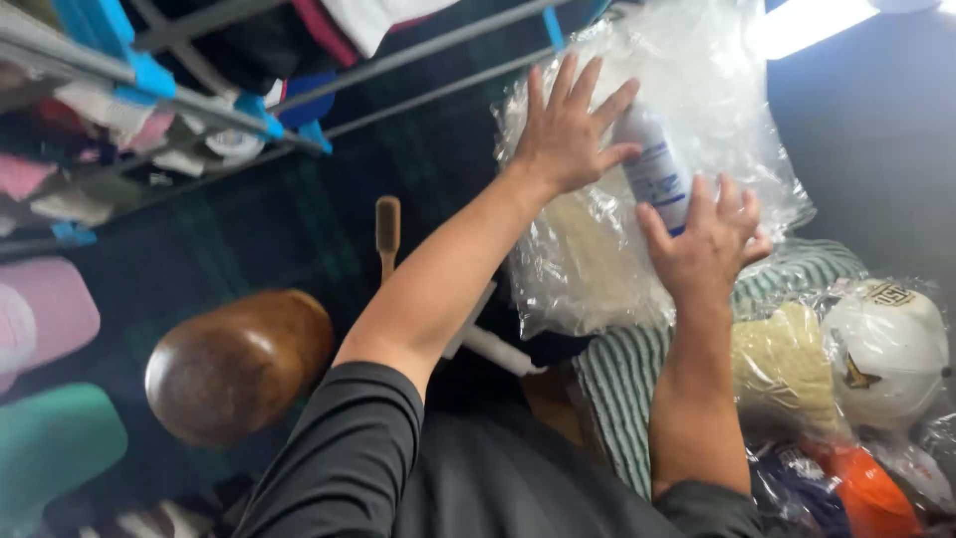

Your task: Cleaning and steaming baseball caps using a wooden form, brush, and handheld steamer before packaging them.

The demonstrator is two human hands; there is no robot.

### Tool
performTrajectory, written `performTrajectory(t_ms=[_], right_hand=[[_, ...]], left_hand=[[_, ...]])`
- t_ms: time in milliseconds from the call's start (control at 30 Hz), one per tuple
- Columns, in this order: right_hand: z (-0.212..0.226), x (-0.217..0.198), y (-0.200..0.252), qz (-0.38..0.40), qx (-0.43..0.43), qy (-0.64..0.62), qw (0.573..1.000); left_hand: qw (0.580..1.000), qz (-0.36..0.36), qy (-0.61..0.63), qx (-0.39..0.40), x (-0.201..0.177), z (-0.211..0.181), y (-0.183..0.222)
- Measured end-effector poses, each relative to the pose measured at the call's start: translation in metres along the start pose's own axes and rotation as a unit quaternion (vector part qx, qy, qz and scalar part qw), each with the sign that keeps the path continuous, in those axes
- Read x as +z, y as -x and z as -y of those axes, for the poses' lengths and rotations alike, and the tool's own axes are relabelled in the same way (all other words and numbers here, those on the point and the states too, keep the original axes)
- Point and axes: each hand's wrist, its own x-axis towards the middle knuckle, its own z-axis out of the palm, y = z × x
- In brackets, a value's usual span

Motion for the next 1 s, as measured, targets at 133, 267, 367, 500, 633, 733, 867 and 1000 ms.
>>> performTrajectory(t_ms=[133, 267, 367, 500, 633, 733, 867, 1000], right_hand=[[0.023, -0.059, -0.018, 0.104, 0.068, -0.049, 0.991], [0.028, -0.065, -0.024, 0.004, 0.008, -0.066, 0.998], [0.057, -0.049, -0.024, -0.144, -0.076, -0.166, 0.973], [0.175, 0.003, -0.02, 0.11, -0.093, -0.399, 0.905], [0.302, 0.081, -0.047, 0.247, -0.249, -0.373, 0.859], [0.358, 0.146, -0.072, 0.279, -0.19, -0.484, 0.808], [0.39, 0.319, -0.12, 0.302, -0.069, -0.759, 0.573], [0.408, 0.37, -0.161, 0.307, -0.129, -0.845, 0.418]], left_hand=[[0.998, -0.06, 0.032, -0.006, -0.029, 0.002, 0.012], [0.971, -0.173, 0.164, -0.01, -0.059, 0.01, 0.056], [0.938, -0.197, 0.28, -0.054, -0.078, 0.024, 0.114], [0.889, -0.189, 0.337, -0.244, -0.064, 0.035, 0.216], [0.925, -0.209, 0.207, -0.241, -0.122, 0.088, 0.28], [0.911, 0.018, 0.211, -0.354, -0.164, 0.17, 0.304], [0.887, 0.015, 0.195, -0.419, -0.112, 0.301, 0.321], [0.888, -0.123, 0.216, -0.387, -0.05, 0.385, 0.301]])
